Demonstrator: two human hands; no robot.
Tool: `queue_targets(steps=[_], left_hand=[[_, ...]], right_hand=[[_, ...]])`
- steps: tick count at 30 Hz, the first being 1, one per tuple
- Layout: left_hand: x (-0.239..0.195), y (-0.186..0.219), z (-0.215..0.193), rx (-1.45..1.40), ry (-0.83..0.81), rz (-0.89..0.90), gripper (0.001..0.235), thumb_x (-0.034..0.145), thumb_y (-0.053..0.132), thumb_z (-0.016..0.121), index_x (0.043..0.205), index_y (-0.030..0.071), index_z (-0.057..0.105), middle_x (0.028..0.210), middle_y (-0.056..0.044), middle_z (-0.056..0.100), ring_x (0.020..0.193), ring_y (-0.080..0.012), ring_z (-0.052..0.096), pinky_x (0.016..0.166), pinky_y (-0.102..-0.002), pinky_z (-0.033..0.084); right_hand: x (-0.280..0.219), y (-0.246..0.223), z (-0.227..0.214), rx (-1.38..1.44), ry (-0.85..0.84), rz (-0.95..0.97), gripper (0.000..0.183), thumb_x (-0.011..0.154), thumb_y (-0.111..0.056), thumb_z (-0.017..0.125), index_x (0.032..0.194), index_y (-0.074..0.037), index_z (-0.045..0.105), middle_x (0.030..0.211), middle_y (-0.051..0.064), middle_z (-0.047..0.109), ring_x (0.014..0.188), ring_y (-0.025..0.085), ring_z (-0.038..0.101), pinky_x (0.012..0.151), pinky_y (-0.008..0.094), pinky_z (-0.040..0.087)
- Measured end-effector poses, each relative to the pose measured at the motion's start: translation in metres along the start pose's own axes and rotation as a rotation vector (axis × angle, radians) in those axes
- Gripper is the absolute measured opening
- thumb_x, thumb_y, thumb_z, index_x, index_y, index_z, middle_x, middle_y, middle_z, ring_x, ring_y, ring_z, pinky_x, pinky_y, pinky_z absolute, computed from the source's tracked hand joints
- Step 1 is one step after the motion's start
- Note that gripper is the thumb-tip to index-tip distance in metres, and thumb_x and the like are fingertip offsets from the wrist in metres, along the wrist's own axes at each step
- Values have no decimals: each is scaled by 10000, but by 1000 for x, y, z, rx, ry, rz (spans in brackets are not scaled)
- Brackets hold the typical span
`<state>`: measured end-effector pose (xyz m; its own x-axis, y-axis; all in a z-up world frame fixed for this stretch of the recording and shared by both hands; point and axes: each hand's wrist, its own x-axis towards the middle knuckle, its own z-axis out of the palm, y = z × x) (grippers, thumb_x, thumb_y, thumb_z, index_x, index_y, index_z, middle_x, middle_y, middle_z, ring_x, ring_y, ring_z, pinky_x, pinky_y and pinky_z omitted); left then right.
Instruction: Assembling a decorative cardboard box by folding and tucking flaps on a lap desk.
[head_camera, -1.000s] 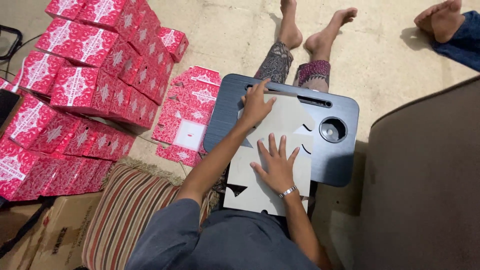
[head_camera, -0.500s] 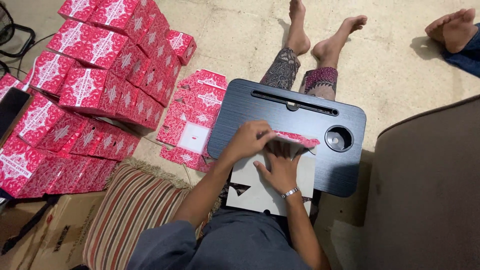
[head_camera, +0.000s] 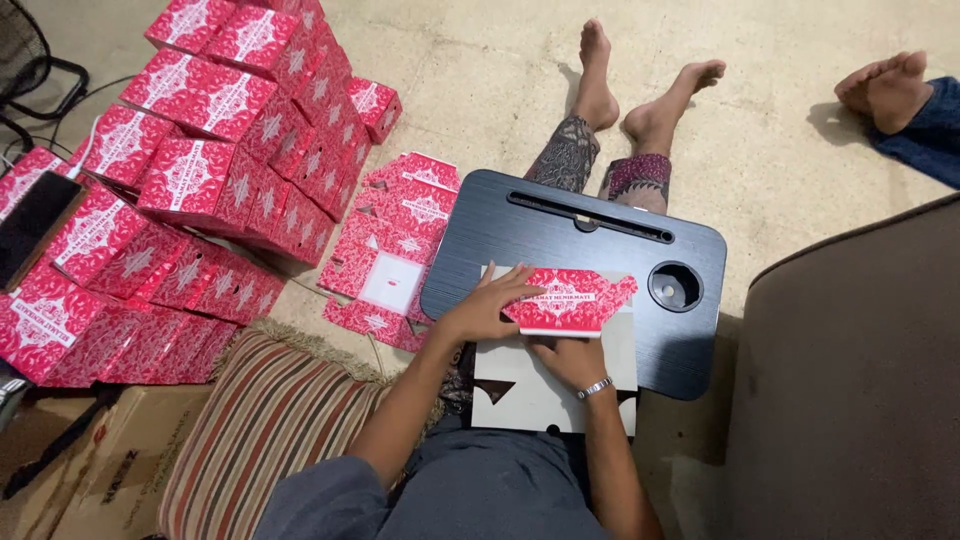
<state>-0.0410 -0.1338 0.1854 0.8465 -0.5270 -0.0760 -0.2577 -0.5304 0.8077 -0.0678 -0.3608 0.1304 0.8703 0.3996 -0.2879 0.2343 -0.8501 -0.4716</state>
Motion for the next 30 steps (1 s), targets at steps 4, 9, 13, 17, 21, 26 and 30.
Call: queue_targets(steps=[4, 9, 13, 17, 21, 26, 30], left_hand=[[-6, 16, -5, 31, 4, -29, 724, 766, 184, 722, 1470, 203, 554, 1642, -207, 342, 1550, -378, 225, 1232, -598, -80], [-5, 6, 1, 11, 61, -33, 745, 760, -27, 641, 1470, 183, 558, 1626, -181, 384, 1539, -354, 272, 1250, -582, -35], [3, -21, 21, 68, 125, 5, 820, 728, -91, 637, 1486, 208, 540, 1615, -146, 411, 1527, -330, 317, 1255, -589, -24], [10, -41, 40, 219, 217, 47, 806, 793, -4, 701, 1535, 220, 483, 1625, -142, 400, 1536, -313, 309, 1242, -631, 4], [-6, -16, 37, 269, 227, 3, 871, 805, -25, 663, 1589, 253, 405, 1663, -147, 329, 1549, -331, 280, 1243, -629, 34], [-6, -16, 48, 316, 325, 4, 856, 809, -11, 526, 1603, 267, 371, 1669, -124, 326, 1547, -353, 290, 1256, -622, 57], [-7, -17, 55, 362, 355, -35, 791, 862, -27, 487, 1589, 270, 400, 1657, -110, 356, 1551, -342, 281, 1253, -605, 67]], right_hand=[[0, -1, -4, 14, 14, 2, 653, 865, -445, 690, 1372, -53, 562, 1349, 219, 639, 1298, 428, 548, 1140, 549, 331], [-13, -33, -35, 38, 39, 22, 646, 850, -434, 709, 1363, -73, 556, 1298, 186, 660, 1263, 396, 576, 1122, 512, 375], [-7, -15, -31, 130, 64, -20, 616, 808, -384, 759, 1272, -2, 625, 1195, 240, 705, 1190, 444, 616, 1116, 550, 382], [8, 20, -23, 136, 138, -93, 608, 754, -343, 794, 1220, 26, 668, 1158, 292, 705, 1176, 482, 622, 1088, 607, 394], [5, 24, -42, 406, 219, -271, 740, 703, -299, 881, 1266, 82, 587, 1225, 336, 656, 1194, 539, 577, 1115, 587, 361], [3, 26, -58, 621, 248, -237, 605, 828, -568, 684, 1035, -5, 607, 885, 214, 596, 846, 365, 571, 835, 461, 428], [-17, 16, -58, 671, 556, 14, 311, 1000, -344, 768, 896, -61, 690, 719, 94, 635, 688, 134, 569, 592, 292, 460]])
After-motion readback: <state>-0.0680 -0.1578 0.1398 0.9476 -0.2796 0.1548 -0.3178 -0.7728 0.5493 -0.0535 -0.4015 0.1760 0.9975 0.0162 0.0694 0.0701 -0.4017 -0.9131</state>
